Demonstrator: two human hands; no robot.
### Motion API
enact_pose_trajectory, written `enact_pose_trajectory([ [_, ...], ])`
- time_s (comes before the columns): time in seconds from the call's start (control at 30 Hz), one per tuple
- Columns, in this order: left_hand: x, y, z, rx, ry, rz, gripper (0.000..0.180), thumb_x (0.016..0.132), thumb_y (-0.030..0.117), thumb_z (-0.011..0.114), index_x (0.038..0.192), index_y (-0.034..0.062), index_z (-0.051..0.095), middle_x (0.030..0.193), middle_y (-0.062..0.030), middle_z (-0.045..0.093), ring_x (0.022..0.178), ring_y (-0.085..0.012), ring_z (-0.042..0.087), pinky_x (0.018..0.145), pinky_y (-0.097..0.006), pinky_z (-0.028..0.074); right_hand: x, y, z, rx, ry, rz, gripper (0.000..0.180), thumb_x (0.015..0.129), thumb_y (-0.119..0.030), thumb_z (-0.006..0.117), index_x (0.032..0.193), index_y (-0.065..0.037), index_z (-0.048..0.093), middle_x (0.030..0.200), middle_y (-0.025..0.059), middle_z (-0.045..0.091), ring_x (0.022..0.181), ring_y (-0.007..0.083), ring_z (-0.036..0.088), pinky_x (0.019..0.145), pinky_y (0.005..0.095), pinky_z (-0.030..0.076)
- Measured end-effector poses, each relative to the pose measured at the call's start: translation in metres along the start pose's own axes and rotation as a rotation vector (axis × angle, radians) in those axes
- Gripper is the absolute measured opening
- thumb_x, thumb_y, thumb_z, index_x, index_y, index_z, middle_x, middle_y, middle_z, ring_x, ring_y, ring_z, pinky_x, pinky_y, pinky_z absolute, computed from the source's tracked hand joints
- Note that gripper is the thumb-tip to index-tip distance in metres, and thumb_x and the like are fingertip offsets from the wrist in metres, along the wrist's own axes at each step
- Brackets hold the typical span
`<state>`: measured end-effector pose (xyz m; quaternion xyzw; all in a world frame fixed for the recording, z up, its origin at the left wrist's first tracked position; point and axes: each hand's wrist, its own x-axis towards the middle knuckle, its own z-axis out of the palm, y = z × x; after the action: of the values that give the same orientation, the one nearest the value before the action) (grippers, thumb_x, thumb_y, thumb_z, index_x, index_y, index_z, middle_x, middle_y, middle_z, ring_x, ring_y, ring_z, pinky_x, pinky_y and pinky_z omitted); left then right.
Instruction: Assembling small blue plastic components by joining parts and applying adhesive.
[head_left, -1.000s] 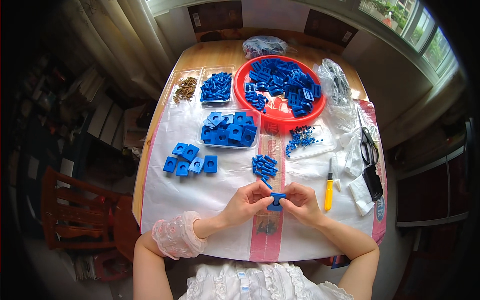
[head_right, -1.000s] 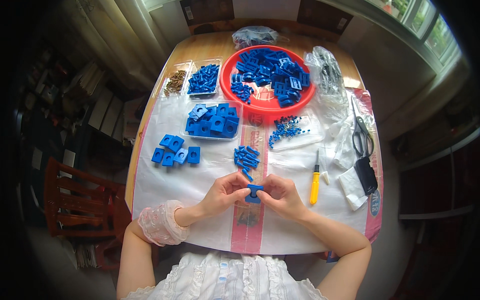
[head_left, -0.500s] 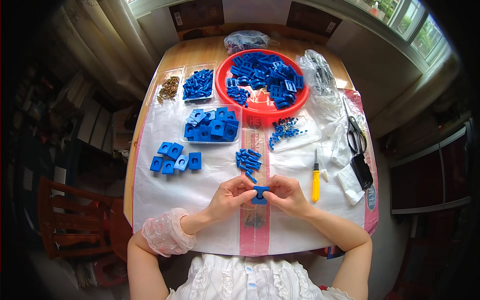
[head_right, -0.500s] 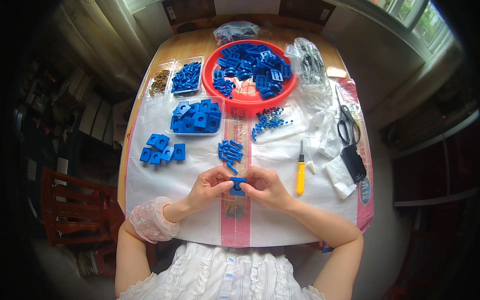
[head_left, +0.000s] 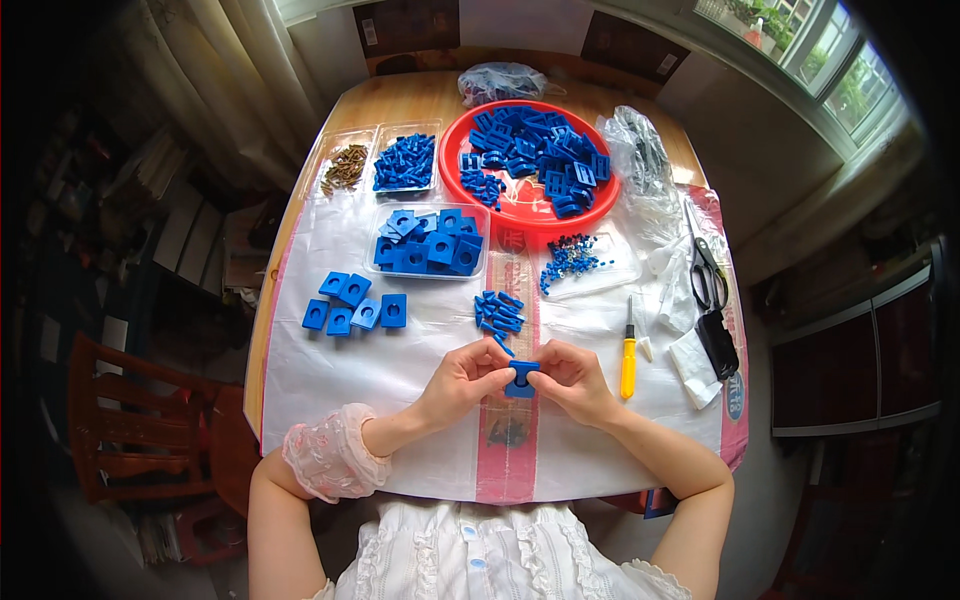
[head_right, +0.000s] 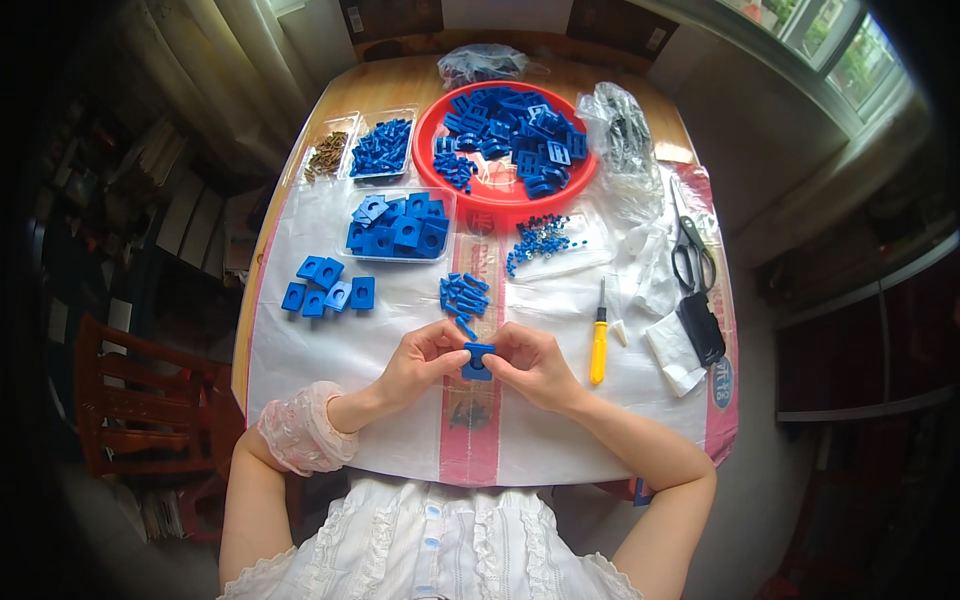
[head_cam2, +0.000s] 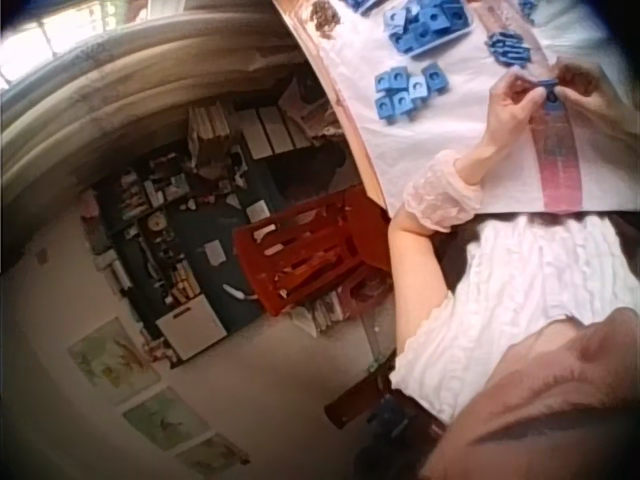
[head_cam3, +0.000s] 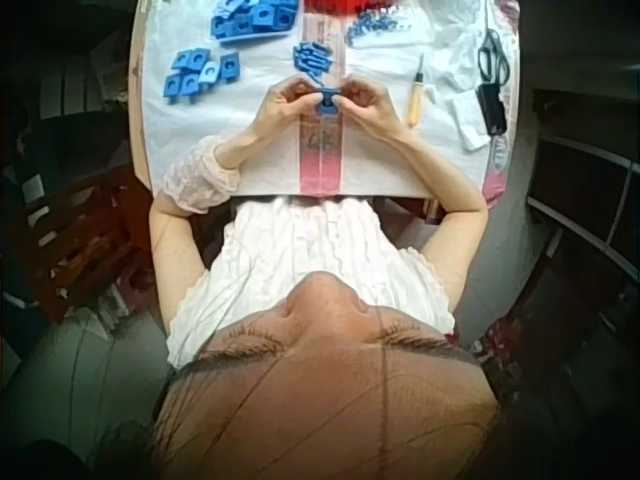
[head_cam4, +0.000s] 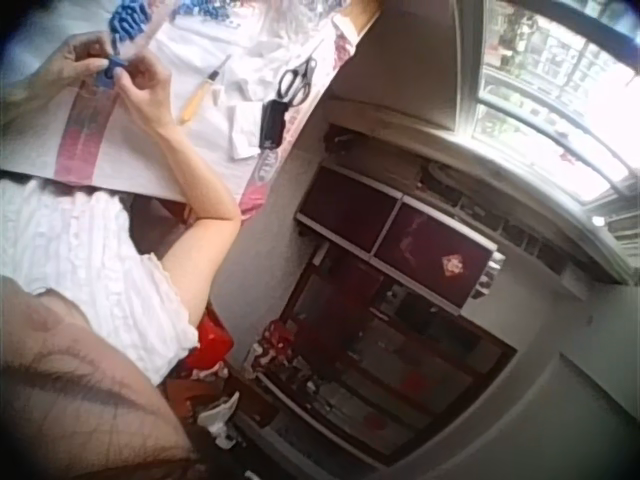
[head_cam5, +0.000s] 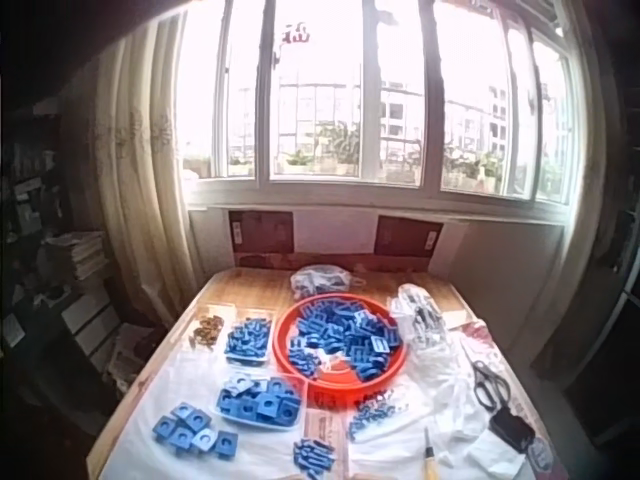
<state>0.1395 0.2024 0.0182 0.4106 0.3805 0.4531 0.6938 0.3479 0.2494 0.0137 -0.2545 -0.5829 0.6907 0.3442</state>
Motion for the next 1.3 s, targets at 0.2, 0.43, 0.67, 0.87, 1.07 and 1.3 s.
enact_pose_trajectory([
  [0.2,0.0011,-0.0032,-0.0010,0.003,-0.013,-0.011,0.012,0.095,0.012,0.062,0.102,0.0039,0.057,0.096,-0.0006,0.063,0.085,-0.0048,0.062,0.072,-0.022,0.057,-0.0017,0.0007,-0.0024,-0.013,0.006,0.017,0.008,0.090,0.002,0.062,0.097,0.004,0.060,0.090,0.0019,0.061,0.085,0.0060,0.056,0.075,0.0229,0.048],
  [0.43,-0.0003,-0.0007,-0.0008,0.005,0.006,-0.014,0.012,0.096,0.013,0.061,0.102,0.0037,0.058,0.094,0.0000,0.063,0.083,-0.0046,0.062,0.072,-0.023,0.058,0.0020,-0.0033,0.0025,0.023,0.012,0.014,0.007,0.090,0.003,0.062,0.098,0.004,0.060,0.091,0.0025,0.062,0.086,0.0064,0.057,0.076,0.0236,0.049],
  [0.67,0.0004,-0.0005,0.0003,-0.002,0.005,-0.012,0.007,0.095,0.013,0.062,0.099,0.0068,0.059,0.090,0.0014,0.064,0.080,-0.0036,0.061,0.070,-0.022,0.056,-0.0003,-0.0002,-0.0006,0.006,-0.013,0.018,0.009,0.090,0.002,0.062,0.099,0.004,0.060,0.092,0.0027,0.062,0.086,0.0062,0.057,0.075,0.0233,0.049],
  [0.87,-0.0003,-0.0046,-0.0033,0.006,-0.004,-0.004,0.008,0.095,0.012,0.062,0.100,0.0050,0.060,0.091,0.0009,0.064,0.081,-0.0051,0.062,0.072,-0.023,0.056,-0.0023,0.0022,-0.0018,-0.018,-0.017,0.012,0.008,0.090,0.002,0.062,0.098,0.003,0.060,0.091,0.0023,0.062,0.084,0.0056,0.057,0.073,0.0224,0.048],
  [1.07,0.0012,-0.0032,-0.0024,0.018,-0.022,0.002,0.009,0.095,0.013,0.062,0.100,0.0058,0.059,0.091,0.0015,0.063,0.080,-0.0035,0.061,0.072,-0.022,0.056,-0.0010,0.0024,-0.0023,0.008,-0.010,0.012,0.009,0.091,0.002,0.061,0.099,0.003,0.060,0.091,0.0025,0.062,0.085,0.0058,0.057,0.073,0.0225,0.048],
  [1.3,-0.0010,-0.0015,-0.0021,0.003,-0.017,-0.032,0.012,0.095,0.011,0.061,0.103,0.0038,0.058,0.096,0.0001,0.062,0.085,-0.0056,0.062,0.073,-0.023,0.057,-0.0012,0.0014,-0.0009,0.042,-0.011,-0.004,0.010,0.091,0.002,0.061,0.100,0.004,0.060,0.095,0.0042,0.064,0.089,0.0073,0.059,0.077,0.0230,0.050],
])
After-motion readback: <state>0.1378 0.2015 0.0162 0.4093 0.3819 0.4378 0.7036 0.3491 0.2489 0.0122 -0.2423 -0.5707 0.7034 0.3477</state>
